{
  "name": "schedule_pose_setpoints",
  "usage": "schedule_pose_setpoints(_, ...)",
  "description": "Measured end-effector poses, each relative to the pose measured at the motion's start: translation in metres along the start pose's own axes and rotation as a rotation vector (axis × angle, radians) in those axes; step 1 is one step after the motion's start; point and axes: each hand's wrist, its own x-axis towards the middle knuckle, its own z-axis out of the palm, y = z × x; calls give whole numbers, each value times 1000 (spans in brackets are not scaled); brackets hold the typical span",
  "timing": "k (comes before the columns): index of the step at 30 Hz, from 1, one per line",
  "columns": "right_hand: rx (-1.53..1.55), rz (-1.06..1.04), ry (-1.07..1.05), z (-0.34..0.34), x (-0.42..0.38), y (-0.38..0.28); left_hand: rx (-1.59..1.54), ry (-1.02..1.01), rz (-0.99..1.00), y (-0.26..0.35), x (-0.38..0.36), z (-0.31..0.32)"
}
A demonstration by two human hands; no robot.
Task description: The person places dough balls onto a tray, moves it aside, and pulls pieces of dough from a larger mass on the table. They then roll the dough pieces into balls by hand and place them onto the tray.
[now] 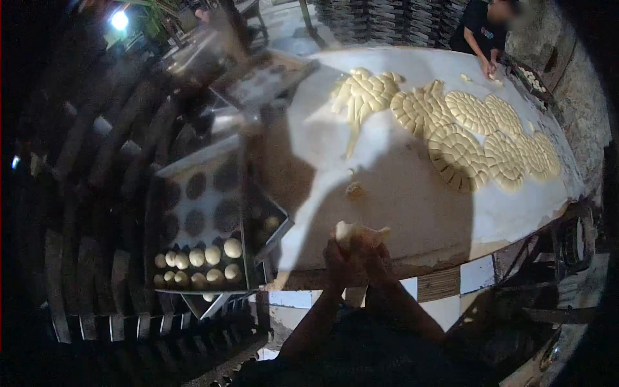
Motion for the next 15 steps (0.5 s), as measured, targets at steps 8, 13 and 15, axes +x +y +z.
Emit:
schedule_pose_setpoints(8, -602, -422, 378, -31, -40, -86, -330, 552, -20, -45, 8, -44)
schedule_pose_setpoints(13, -767, -492, 637, -146, -30, -78, 241, 13, 244, -106, -26, -53)
schedule_pose_setpoints(15, -1357, -650, 445, -209, -25, -60, 784, -299, 609, -113, -9, -53)
